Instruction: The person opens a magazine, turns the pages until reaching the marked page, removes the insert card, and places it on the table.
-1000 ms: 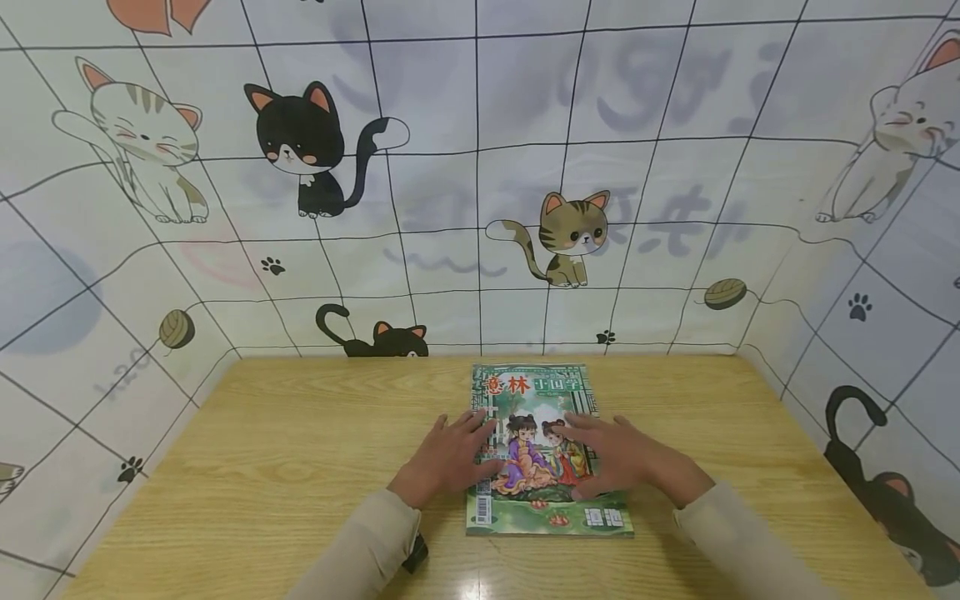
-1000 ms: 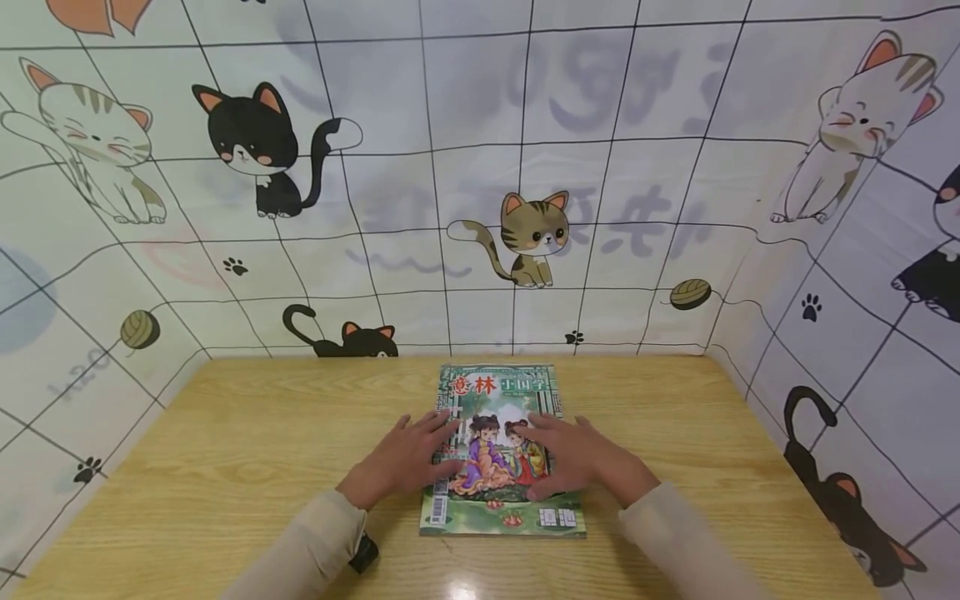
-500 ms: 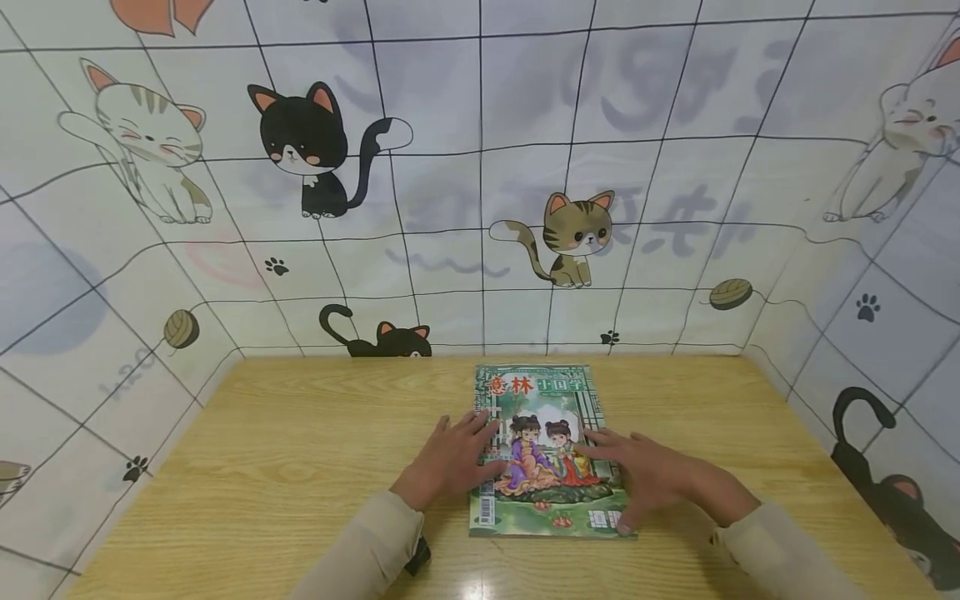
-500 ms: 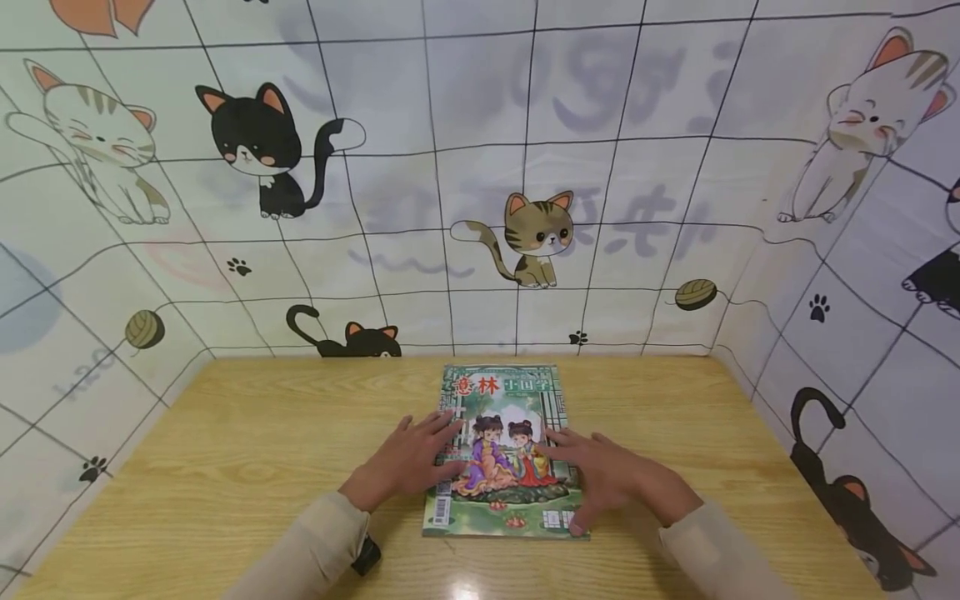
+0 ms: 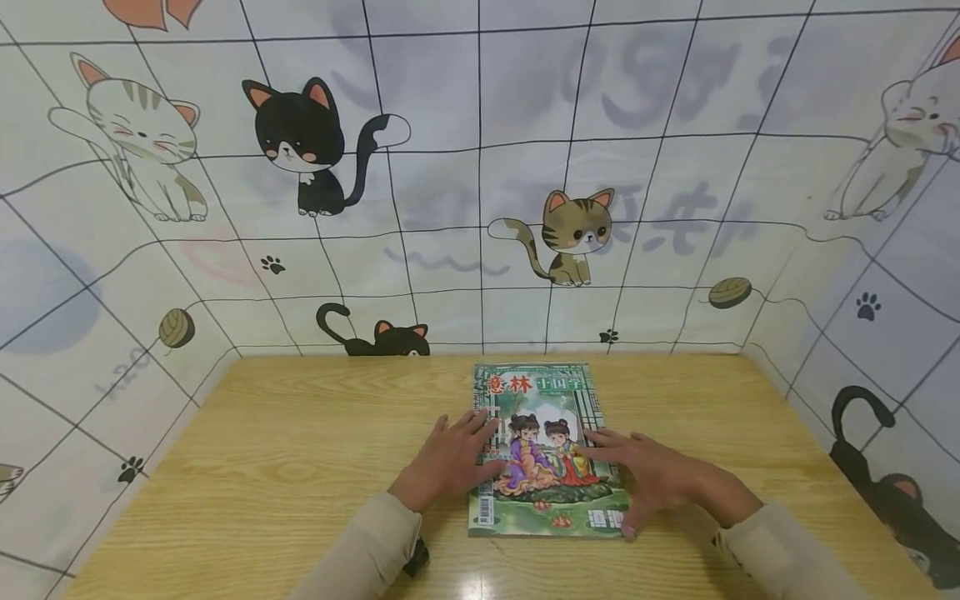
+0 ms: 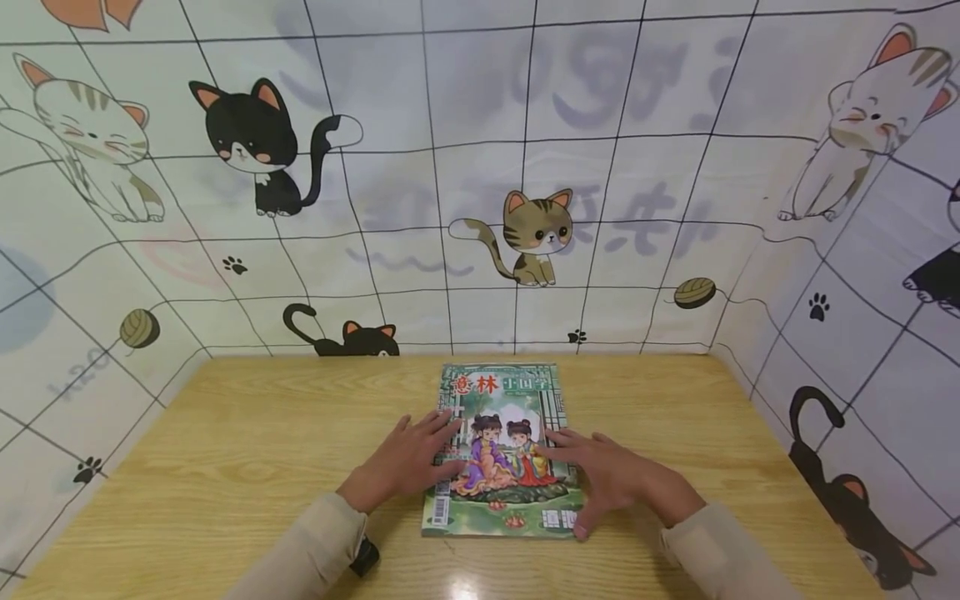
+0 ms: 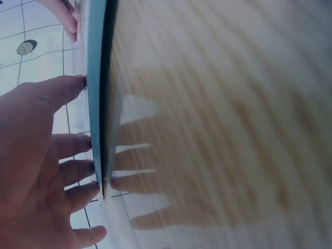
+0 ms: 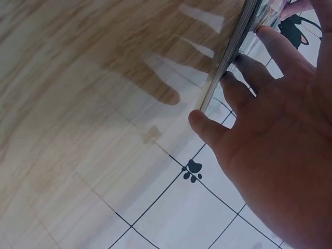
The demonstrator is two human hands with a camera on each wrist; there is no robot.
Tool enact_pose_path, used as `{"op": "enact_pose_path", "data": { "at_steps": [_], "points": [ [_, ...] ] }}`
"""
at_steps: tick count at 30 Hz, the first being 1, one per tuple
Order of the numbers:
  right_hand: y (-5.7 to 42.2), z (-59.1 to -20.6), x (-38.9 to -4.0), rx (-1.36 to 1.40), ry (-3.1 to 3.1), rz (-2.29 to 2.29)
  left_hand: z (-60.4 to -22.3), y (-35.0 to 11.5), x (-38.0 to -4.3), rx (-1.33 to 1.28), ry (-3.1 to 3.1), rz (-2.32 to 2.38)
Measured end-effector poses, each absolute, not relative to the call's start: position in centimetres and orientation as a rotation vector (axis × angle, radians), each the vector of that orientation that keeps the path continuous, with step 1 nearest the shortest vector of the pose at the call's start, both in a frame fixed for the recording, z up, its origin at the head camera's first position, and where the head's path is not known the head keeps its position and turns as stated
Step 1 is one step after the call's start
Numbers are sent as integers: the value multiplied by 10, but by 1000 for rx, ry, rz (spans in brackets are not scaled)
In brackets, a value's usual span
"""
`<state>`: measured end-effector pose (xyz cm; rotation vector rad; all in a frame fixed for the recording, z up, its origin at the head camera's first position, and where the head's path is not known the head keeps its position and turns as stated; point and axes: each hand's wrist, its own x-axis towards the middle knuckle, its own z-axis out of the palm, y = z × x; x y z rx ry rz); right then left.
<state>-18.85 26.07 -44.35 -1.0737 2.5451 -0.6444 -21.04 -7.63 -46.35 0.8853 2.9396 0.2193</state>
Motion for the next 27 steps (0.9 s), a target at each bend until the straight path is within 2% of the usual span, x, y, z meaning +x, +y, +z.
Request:
{"op": "enact_pose_path", "data": {
  "at_steps": [13,20,27],
  "points": [
    [260,-445,-187,-1080,2563,-641,-463,-74,-205,958,2937,178],
    [260,-445,-191,-1178,2585,-622,-456,-64,-190,1080,2805,262],
    [259,-441,-193,-1164,2563,-626,-449,-55,-179,1055,2741,236]
  ]
}}
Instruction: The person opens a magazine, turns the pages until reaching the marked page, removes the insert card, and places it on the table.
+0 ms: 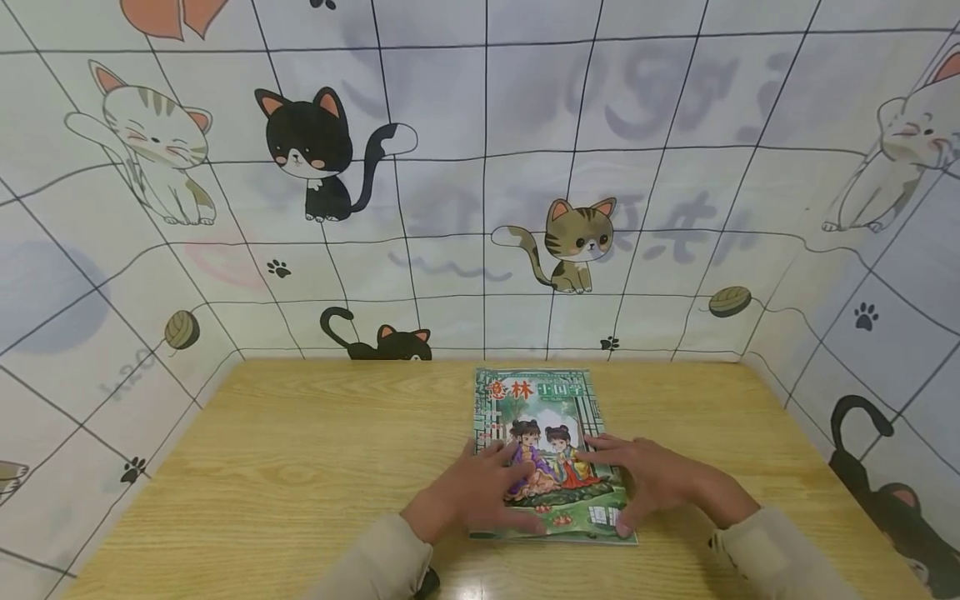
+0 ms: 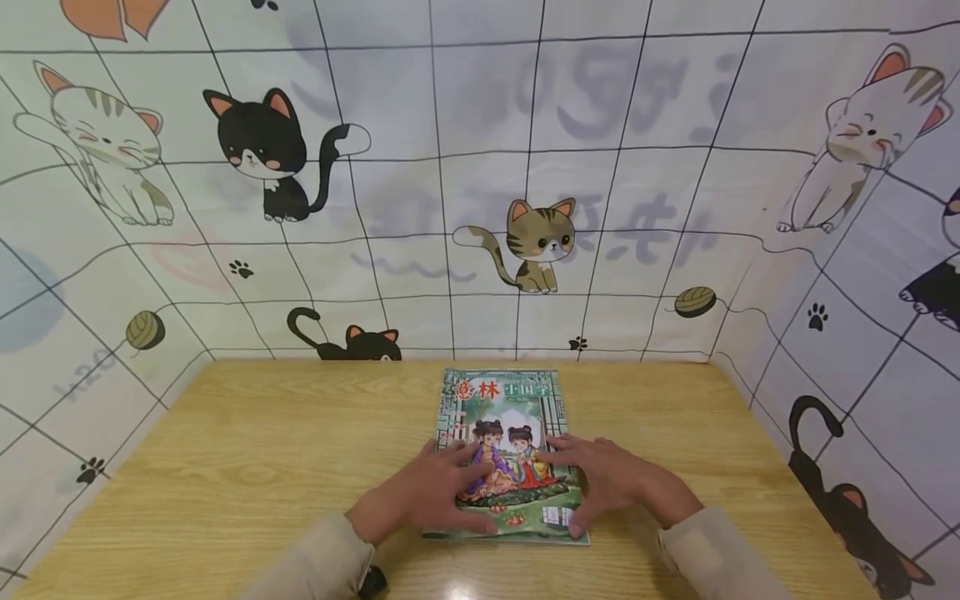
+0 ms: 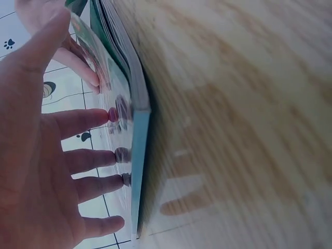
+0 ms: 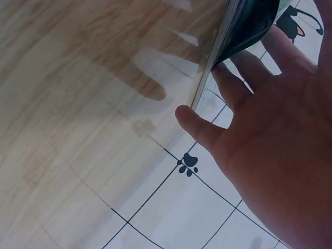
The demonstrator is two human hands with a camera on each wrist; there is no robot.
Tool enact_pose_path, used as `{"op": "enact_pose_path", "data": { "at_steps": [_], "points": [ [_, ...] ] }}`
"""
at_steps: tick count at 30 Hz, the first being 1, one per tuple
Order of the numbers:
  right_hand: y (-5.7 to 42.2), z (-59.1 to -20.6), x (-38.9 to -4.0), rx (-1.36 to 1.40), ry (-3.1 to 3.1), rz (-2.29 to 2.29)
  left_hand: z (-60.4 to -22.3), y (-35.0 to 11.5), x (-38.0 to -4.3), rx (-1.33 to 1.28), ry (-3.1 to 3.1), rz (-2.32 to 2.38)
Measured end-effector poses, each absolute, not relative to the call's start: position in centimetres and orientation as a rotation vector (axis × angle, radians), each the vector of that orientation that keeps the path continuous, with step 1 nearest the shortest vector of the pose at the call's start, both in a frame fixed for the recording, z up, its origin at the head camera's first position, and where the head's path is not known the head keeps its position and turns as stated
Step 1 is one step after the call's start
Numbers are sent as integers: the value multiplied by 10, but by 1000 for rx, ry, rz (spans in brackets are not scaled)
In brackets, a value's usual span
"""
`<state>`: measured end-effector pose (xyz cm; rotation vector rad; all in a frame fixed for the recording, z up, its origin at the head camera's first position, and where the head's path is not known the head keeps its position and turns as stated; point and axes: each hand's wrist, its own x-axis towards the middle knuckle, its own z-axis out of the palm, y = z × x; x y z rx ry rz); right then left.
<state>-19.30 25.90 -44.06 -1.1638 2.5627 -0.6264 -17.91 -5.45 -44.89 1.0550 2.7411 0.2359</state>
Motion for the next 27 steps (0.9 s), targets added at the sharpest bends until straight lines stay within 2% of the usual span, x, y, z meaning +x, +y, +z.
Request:
{"op": "enact_pose_path", "data": {
  "at_steps": [22,27],
  "points": [
    [261,-427,-192,-958,2559,-725,-447,-58,-177,1117,2757,233],
    [263,-422,-193,-898,2587,-717,-447,-56,-178,1276,2752,281]
  ]
}}
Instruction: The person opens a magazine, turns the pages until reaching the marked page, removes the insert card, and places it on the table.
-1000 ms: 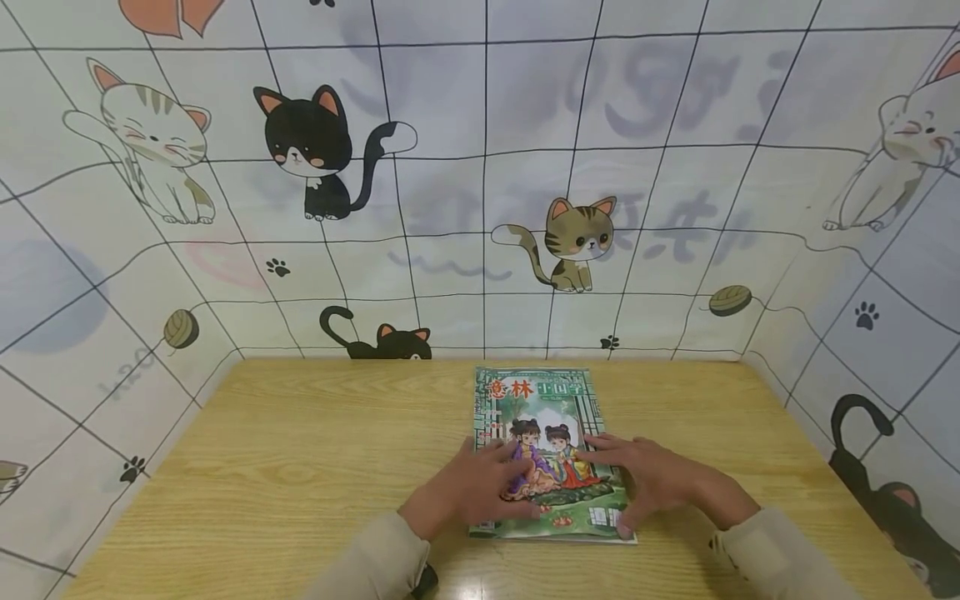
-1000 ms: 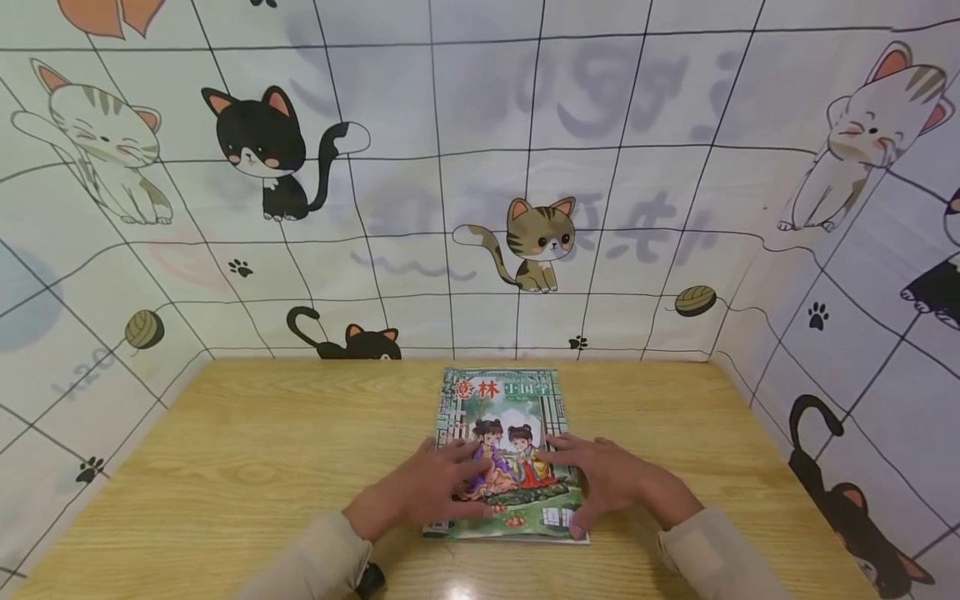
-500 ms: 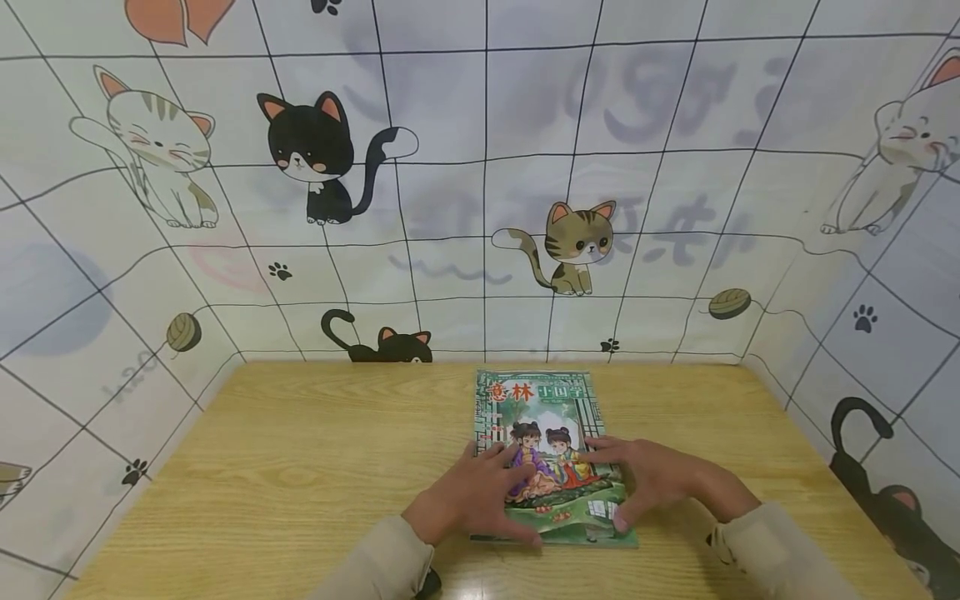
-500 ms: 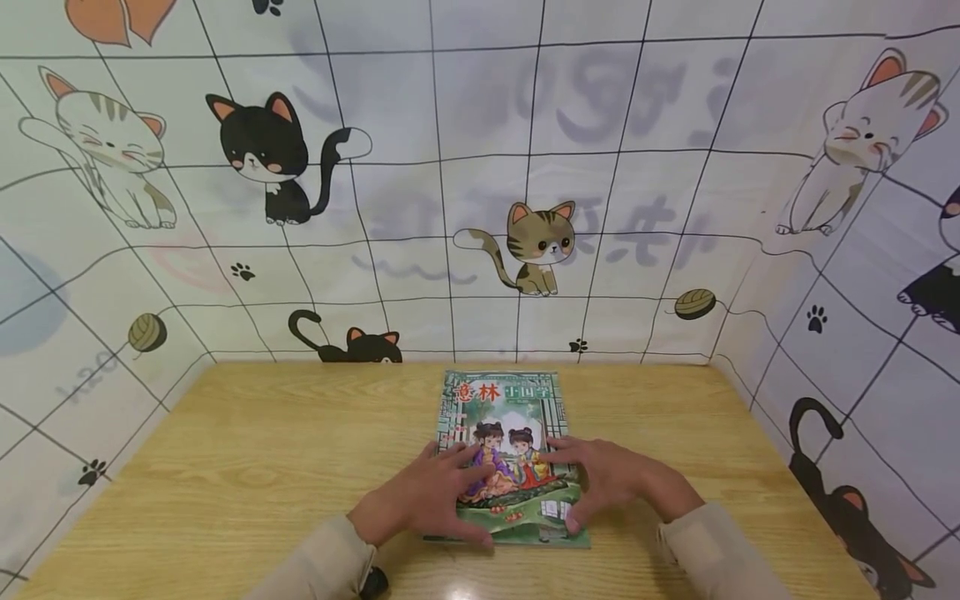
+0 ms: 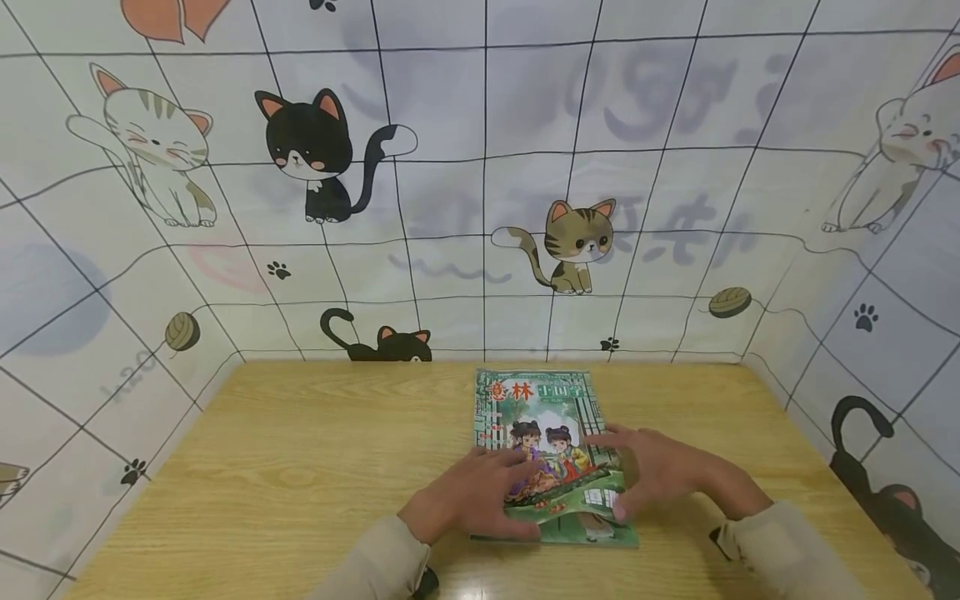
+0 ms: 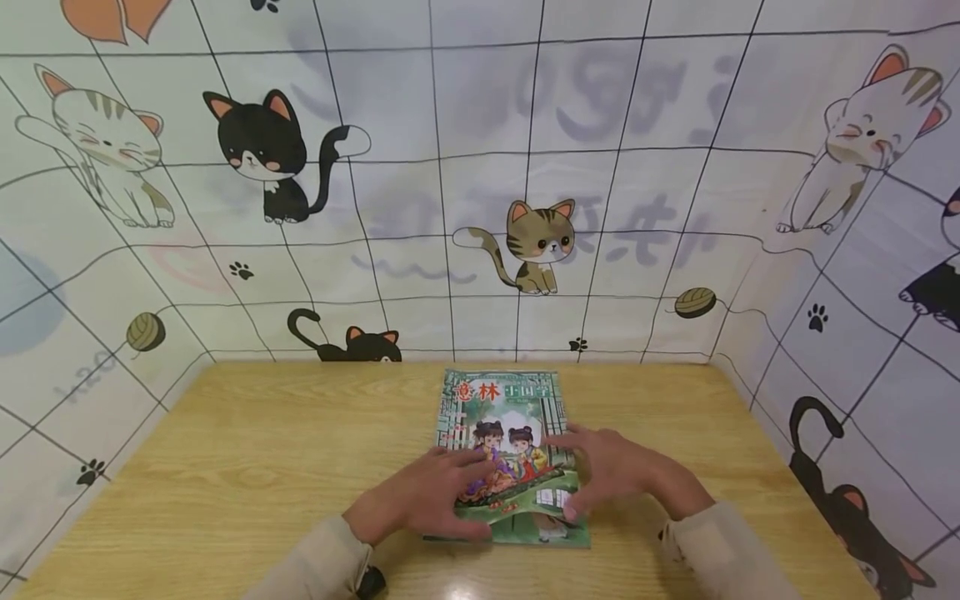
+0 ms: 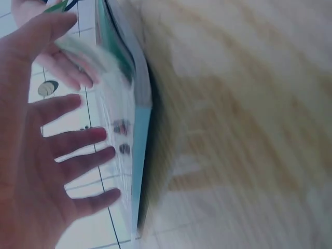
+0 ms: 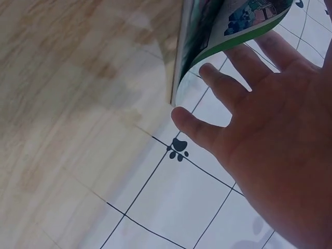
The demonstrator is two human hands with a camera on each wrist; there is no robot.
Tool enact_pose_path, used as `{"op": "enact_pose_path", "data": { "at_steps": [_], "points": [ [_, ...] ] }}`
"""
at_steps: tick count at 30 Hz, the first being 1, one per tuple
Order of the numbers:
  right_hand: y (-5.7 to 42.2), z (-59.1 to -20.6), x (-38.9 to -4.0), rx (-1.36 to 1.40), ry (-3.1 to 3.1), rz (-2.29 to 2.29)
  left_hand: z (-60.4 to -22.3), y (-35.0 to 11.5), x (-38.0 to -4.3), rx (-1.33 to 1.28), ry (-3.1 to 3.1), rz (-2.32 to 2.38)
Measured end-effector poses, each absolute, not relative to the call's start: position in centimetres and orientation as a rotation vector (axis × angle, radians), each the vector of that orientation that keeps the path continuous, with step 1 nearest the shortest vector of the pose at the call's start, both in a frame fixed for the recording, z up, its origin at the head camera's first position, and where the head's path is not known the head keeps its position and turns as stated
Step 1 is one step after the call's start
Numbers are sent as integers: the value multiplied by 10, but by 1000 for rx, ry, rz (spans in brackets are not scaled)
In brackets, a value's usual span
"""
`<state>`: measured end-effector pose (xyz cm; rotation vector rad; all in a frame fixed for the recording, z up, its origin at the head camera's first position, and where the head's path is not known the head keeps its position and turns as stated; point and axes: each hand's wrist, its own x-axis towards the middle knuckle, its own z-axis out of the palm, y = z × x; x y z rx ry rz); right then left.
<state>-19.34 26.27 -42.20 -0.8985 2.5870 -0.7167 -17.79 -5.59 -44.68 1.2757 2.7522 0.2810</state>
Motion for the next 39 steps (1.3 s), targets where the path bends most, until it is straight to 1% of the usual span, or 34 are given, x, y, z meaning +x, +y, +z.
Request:
{"op": "enact_pose_path", "data": {
  "at_steps": [14,18,24,29,33,39],
  "points": [
    [264,-413,-196,-900,2569,-840,-442,-42,-179,1916,2896,410],
    [266,-411,-196,-873,2555,-894,-441,-41,-180,2040,2930,384],
    [265,-406,-195,-870,2540,-940,-437,-42,-179,2041,2981,265],
    [267,-402,-193,-814,2565,-979,-435,-43,-178,2081,3058,118],
    [270,-409,-196,-735,2582,-1006,-434,-45,-177,2088,3110,-15],
    [274,-421,-198,-723,2598,-927,-428,-49,-173,2026,3142,-252]
  ]
}}
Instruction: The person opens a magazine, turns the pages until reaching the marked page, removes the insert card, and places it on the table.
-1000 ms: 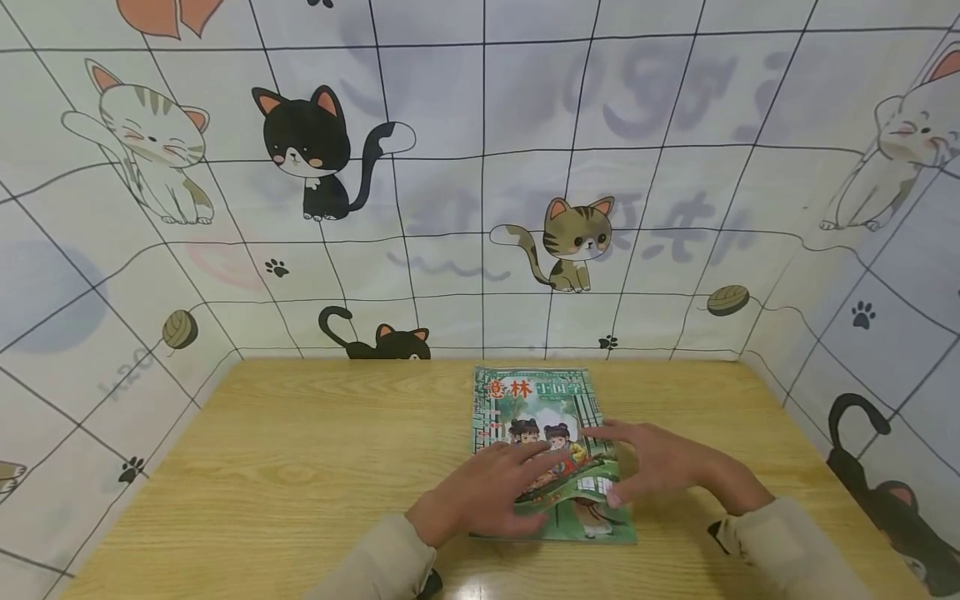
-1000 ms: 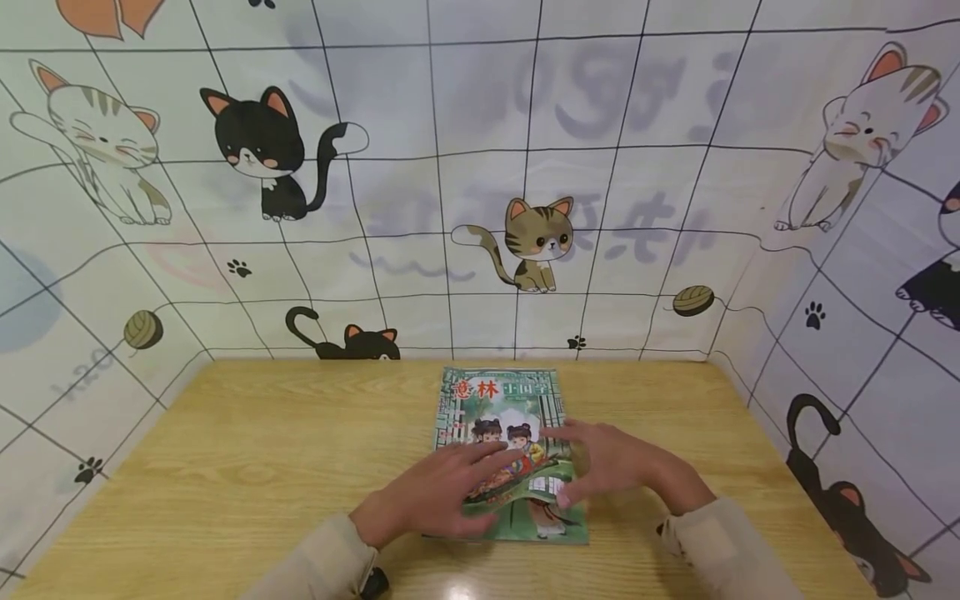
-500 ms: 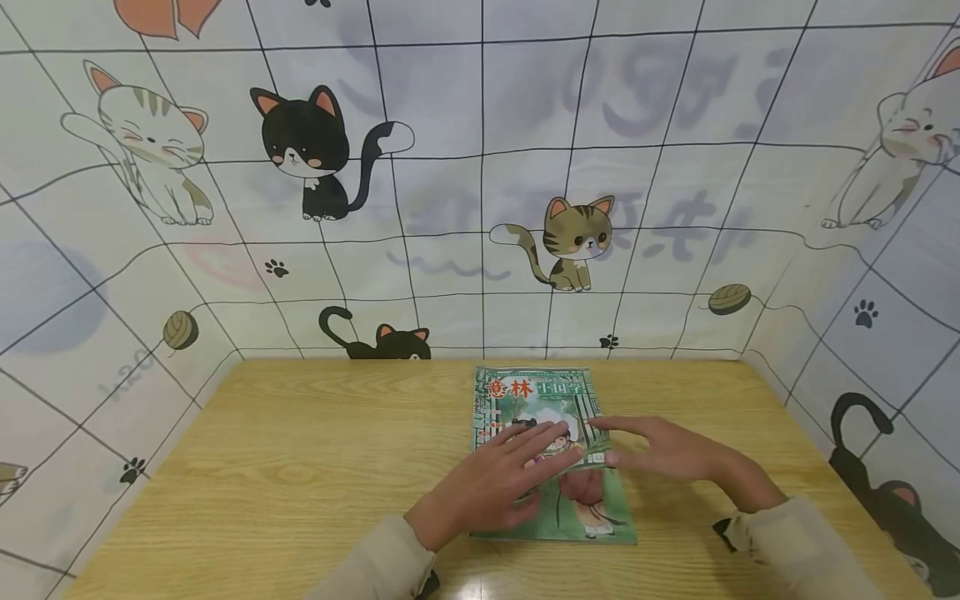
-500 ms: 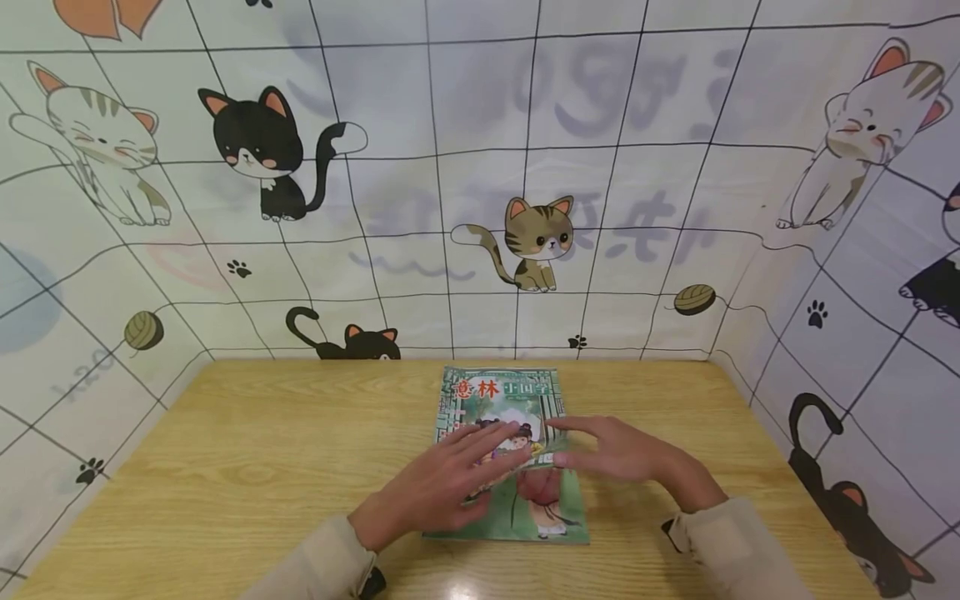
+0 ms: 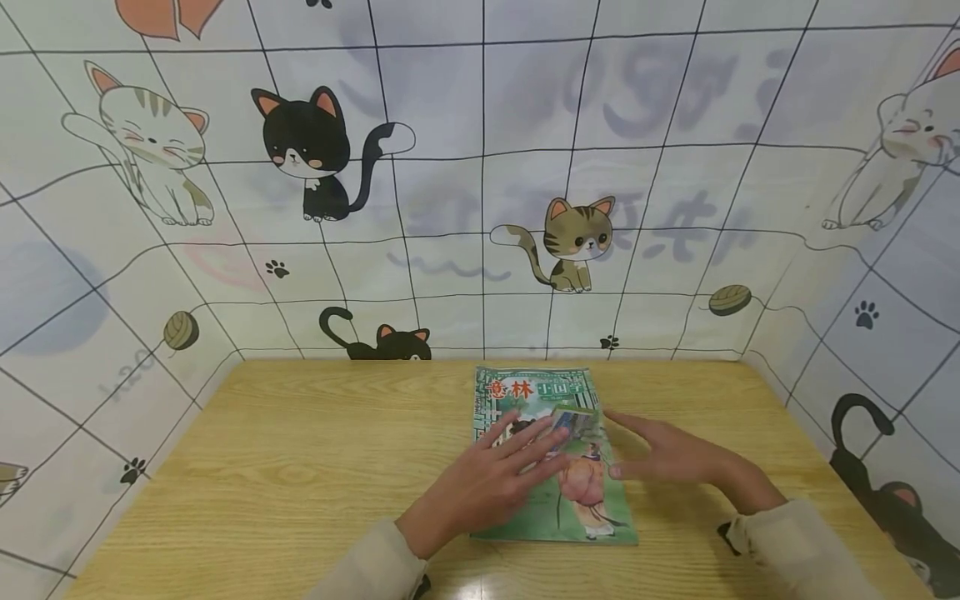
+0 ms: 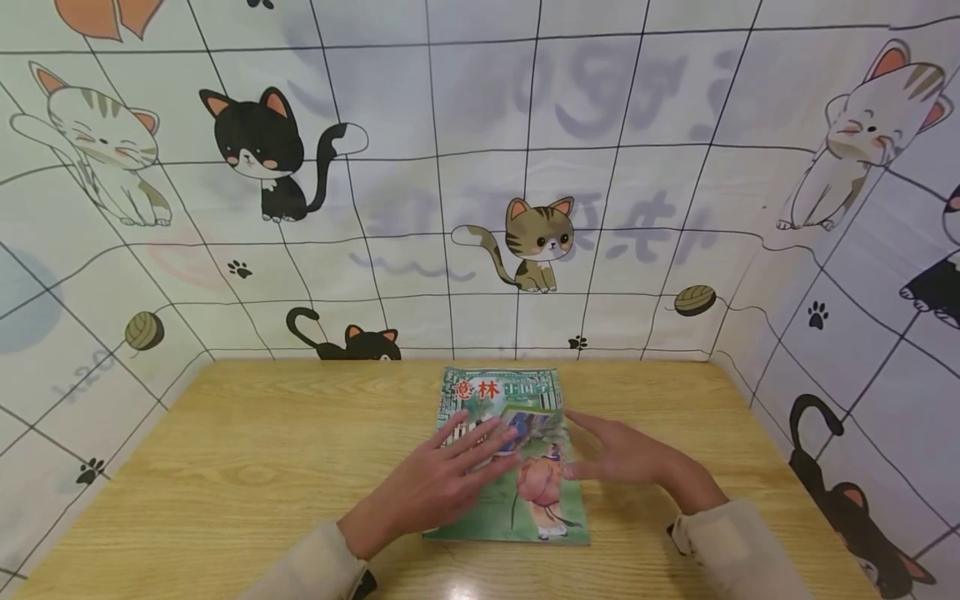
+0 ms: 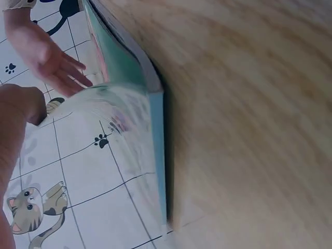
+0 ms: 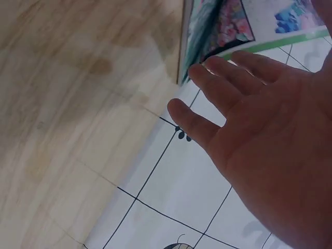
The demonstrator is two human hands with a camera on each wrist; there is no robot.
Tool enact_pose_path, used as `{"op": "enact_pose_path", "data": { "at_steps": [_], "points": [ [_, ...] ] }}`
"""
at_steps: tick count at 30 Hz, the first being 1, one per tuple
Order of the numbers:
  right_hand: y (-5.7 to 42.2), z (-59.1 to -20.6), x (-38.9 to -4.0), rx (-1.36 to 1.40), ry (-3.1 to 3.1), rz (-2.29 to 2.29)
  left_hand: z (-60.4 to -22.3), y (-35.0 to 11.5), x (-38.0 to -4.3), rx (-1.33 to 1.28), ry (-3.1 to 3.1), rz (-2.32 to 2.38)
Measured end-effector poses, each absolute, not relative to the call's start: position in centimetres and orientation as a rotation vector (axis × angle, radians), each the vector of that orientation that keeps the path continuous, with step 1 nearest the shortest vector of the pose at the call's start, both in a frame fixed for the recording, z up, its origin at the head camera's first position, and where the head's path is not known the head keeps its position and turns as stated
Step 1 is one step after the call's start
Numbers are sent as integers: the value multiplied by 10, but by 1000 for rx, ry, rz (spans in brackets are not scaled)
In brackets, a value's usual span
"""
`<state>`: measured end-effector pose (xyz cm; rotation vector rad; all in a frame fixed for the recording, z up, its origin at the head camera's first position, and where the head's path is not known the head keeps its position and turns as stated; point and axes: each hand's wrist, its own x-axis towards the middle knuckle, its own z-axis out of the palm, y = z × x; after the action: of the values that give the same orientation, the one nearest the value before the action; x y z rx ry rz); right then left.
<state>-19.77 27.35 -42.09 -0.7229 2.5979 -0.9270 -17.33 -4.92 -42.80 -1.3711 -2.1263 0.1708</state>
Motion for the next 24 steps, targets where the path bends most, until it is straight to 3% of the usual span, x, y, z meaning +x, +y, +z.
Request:
{"op": "enact_pose_path", "data": {
  "at_steps": [12,24],
  "points": [
    [264,-438,-189,-947,2573,-638,-414,-54,-169,-1348,-2265,465],
    [252,-434,-184,-889,2649,-507,-414,-56,-168,-1360,-2408,480]
  ]
}}
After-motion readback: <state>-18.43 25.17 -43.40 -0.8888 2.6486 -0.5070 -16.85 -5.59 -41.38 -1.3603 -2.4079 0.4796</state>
